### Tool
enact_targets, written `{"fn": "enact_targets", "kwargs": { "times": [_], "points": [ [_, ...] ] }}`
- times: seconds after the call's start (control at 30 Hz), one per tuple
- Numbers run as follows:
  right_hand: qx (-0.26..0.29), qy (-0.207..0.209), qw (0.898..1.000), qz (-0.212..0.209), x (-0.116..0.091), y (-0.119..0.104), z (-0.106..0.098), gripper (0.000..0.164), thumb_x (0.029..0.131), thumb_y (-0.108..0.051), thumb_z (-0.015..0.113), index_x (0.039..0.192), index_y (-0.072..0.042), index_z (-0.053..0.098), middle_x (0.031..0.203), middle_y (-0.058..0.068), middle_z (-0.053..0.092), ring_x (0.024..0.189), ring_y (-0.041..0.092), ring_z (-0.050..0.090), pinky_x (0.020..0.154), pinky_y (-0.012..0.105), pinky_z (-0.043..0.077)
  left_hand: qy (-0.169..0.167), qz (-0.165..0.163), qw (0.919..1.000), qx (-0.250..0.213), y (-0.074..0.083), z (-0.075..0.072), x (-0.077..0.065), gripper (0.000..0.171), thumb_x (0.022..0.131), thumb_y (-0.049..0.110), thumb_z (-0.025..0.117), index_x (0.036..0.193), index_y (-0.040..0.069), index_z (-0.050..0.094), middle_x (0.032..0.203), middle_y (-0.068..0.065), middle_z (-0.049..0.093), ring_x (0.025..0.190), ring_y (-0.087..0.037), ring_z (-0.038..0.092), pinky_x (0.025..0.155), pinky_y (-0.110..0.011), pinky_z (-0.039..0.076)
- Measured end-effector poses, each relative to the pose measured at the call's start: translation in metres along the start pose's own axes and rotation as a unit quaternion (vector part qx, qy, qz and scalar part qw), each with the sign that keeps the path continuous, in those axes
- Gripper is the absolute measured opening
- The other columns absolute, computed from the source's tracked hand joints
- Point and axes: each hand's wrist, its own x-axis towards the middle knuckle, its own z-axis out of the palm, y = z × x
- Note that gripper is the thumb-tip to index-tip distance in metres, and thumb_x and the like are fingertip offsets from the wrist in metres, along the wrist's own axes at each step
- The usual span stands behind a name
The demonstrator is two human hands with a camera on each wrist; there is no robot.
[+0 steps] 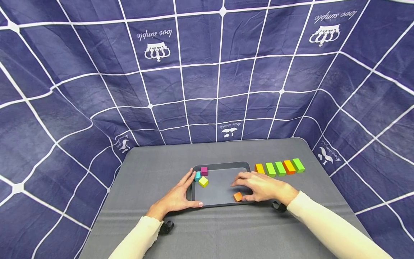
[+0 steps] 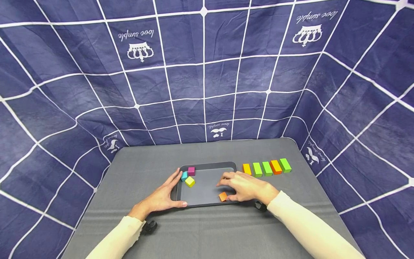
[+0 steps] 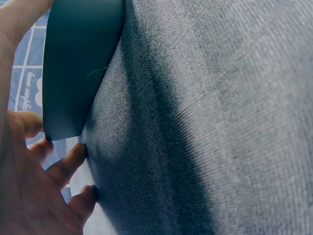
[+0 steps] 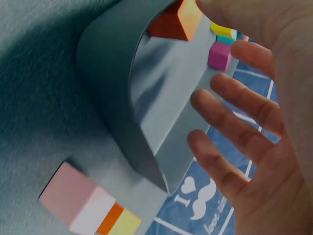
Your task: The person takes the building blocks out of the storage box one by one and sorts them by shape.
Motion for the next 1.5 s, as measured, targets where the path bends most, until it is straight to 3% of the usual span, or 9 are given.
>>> {"fn": "enact_targets", "kwargs": {
  "times": [0.4,0.53,0.73,0.9,1.27,1.5],
  "points": [
    [0.054,-0.078,0.996,-0.008,0.018,-0.005,0.005,0.054,0.100,-0.010,0.092,0.150,-0.026,0.079,0.142,-0.009,0.072,0.130,0.009,0.072,0.111,0.036,0.064,-0.010,-0.006,0.9999,-0.003,-0.001,-0.002,-0.001,0.138,0.084,0.077,0.096,0.189,0.030,0.019,0.199,0.013,0.005,0.179,-0.037,0.036,0.135,-0.072,0.043],
    [0.074,-0.089,0.993,-0.014,0.022,-0.003,0.006,0.046,0.101,-0.009,0.091,0.143,-0.026,0.083,0.136,-0.012,0.076,0.123,0.003,0.073,0.109,0.031,0.064,-0.009,-0.003,1.0000,-0.002,-0.002,-0.001,-0.001,0.138,0.085,0.074,0.096,0.189,0.029,0.019,0.200,0.009,0.005,0.178,-0.039,0.037,0.134,-0.073,0.044],
    [0.087,-0.087,0.992,-0.031,0.024,0.000,0.010,0.038,0.103,-0.008,0.090,0.138,-0.021,0.086,0.124,-0.012,0.080,0.108,-0.004,0.070,0.101,0.023,0.064,-0.007,0.001,1.0000,-0.005,-0.003,-0.001,0.000,0.136,0.086,0.073,0.096,0.189,0.029,0.020,0.200,0.008,0.006,0.178,-0.040,0.037,0.133,-0.074,0.045],
    [0.084,-0.083,0.993,-0.026,0.024,-0.002,0.009,0.037,0.103,-0.009,0.090,0.138,-0.019,0.085,0.120,-0.011,0.079,0.103,0.001,0.070,0.098,0.021,0.063,-0.011,-0.005,0.9999,-0.003,-0.003,-0.001,0.000,0.137,0.085,0.075,0.096,0.189,0.032,0.018,0.199,0.013,0.005,0.179,-0.036,0.035,0.135,-0.071,0.043],
    [0.077,-0.052,0.995,-0.018,0.018,-0.006,0.003,0.029,0.106,-0.013,0.088,0.135,-0.016,0.086,0.116,-0.008,0.079,0.102,0.004,0.074,0.097,0.024,0.066,-0.010,-0.003,0.9999,-0.004,-0.003,0.000,-0.001,0.137,0.085,0.077,0.095,0.189,0.030,0.019,0.199,0.011,0.006,0.180,-0.036,0.034,0.136,-0.071,0.042],
    [0.067,-0.034,0.997,-0.015,0.012,-0.005,-0.004,0.030,0.107,-0.012,0.087,0.136,-0.014,0.085,0.124,-0.006,0.082,0.111,0.004,0.075,0.101,0.029,0.068,-0.005,0.001,1.0000,-0.008,-0.003,0.000,-0.001,0.137,0.085,0.075,0.096,0.189,0.028,0.021,0.199,0.011,0.007,0.179,-0.038,0.036,0.135,-0.073,0.043]
  ]
}}
